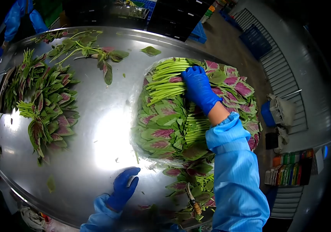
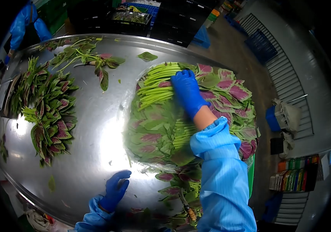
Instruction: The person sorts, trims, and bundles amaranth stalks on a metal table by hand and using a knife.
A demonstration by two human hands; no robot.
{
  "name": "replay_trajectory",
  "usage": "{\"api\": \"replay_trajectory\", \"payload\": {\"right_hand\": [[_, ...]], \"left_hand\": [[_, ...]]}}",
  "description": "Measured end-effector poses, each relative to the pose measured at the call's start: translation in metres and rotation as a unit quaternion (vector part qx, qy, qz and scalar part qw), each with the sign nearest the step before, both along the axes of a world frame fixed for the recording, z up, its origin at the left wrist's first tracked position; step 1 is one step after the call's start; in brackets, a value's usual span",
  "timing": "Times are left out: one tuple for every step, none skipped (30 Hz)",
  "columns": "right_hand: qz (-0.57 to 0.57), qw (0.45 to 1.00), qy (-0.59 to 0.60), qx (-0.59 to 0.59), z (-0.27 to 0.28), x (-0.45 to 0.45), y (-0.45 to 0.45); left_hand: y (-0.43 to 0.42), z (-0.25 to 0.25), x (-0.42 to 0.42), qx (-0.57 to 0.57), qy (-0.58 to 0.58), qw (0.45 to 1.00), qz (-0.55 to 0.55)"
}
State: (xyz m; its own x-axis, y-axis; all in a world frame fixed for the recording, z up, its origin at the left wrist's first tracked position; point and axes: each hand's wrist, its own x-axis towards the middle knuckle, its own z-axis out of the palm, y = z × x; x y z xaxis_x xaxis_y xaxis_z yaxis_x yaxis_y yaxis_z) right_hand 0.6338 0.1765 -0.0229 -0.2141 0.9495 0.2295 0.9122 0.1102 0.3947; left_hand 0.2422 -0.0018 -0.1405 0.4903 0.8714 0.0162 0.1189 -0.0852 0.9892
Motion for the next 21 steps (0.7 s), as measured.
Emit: {"api": "replay_trajectory", "payload": {"right_hand": [[0.003, 1.0, -0.004, -0.006, -0.001, 0.002, 0.002], [0.012, 0.999, 0.029, -0.012, -0.001, 0.002, -0.001], [0.022, 0.998, 0.061, -0.019, -0.001, 0.004, -0.006], [0.033, 0.995, 0.092, -0.027, 0.0, 0.005, -0.007], [0.033, 0.995, 0.086, -0.027, 0.002, 0.006, -0.006], [0.032, 0.996, 0.083, -0.025, 0.004, 0.005, -0.007], [0.03, 0.996, 0.08, -0.024, 0.006, 0.003, -0.008], [0.023, 0.995, 0.088, -0.05, 0.008, 0.003, -0.009], [0.017, 0.992, 0.094, -0.077, 0.014, 0.004, -0.009], [0.011, 0.99, 0.098, -0.104, 0.021, 0.004, -0.009], [0.009, 0.988, 0.101, -0.118, 0.027, 0.003, -0.009], [0.018, 0.985, 0.107, -0.134, 0.034, 0.002, -0.011], [0.027, 0.982, 0.114, -0.149, 0.041, 0.003, -0.014], [0.035, 0.978, 0.119, -0.166, 0.044, 0.005, -0.016], [0.045, 0.982, 0.104, -0.15, 0.045, 0.007, -0.022], [0.072, 0.981, 0.109, -0.142, 0.044, 0.007, -0.029], [0.099, 0.98, 0.114, -0.132, 0.043, 0.007, -0.036], [0.126, 0.977, 0.121, -0.122, 0.041, 0.008, -0.04], [0.154, 0.973, 0.128, -0.115, 0.032, 0.01, -0.04], [0.149, 0.976, 0.115, -0.112, 0.032, 0.01, -0.043], [0.144, 0.978, 0.102, -0.108, 0.034, 0.009, -0.045]], "left_hand": [[-0.001, 0.0, 0.003, -0.005, -0.002, 1.0, 0.0], [-0.001, 0.0, 0.005, -0.01, -0.005, 1.0, 0.001], [-0.002, -0.001, 0.005, -0.014, -0.007, 1.0, -0.001], [-0.002, -0.001, 0.006, -0.019, -0.009, 1.0, -0.001], [-0.002, -0.002, 0.008, -0.023, -0.01, 1.0, -0.002], [-0.002, -0.001, 0.01, -0.026, -0.012, 1.0, -0.005], [-0.002, -0.001, 0.01, -0.029, -0.011, 0.999, -0.009], [-0.003, -0.001, 0.009, -0.032, -0.01, 0.999, -0.014], [-0.002, 0.0, 0.008, -0.022, -0.003, 1.0, -0.023], [-0.002, 0.002, 0.008, -0.011, 0.003, 0.999, -0.031], [-0.001, 0.003, 0.007, -0.001, 0.01, 0.999, -0.039], [-0.001, 0.004, 0.007, -0.005, 0.012, 0.999, -0.034], [0.0, 0.004, 0.007, -0.008, 0.015, 0.999, -0.029], [-0.001, 0.003, 0.006, -0.012, 0.017, 1.0, -0.024], [-0.001, 0.002, 0.007, -0.013, 0.017, 1.0, -0.021], [0.0, 0.001, 0.008, -0.014, 0.017, 1.0, -0.019], [0.001, 0.001, 0.01, -0.013, 0.016, 1.0, -0.017], [0.001, 0.003, 0.014, -0.009, 0.014, 1.0, -0.018], [0.002, 0.006, 0.017, -0.003, 0.013, 1.0, -0.02], [0.003, 0.009, 0.02, 0.004, 0.013, 1.0, -0.024], [0.003, 0.013, 0.022, -0.001, 0.006, 1.0, -0.028]]}}
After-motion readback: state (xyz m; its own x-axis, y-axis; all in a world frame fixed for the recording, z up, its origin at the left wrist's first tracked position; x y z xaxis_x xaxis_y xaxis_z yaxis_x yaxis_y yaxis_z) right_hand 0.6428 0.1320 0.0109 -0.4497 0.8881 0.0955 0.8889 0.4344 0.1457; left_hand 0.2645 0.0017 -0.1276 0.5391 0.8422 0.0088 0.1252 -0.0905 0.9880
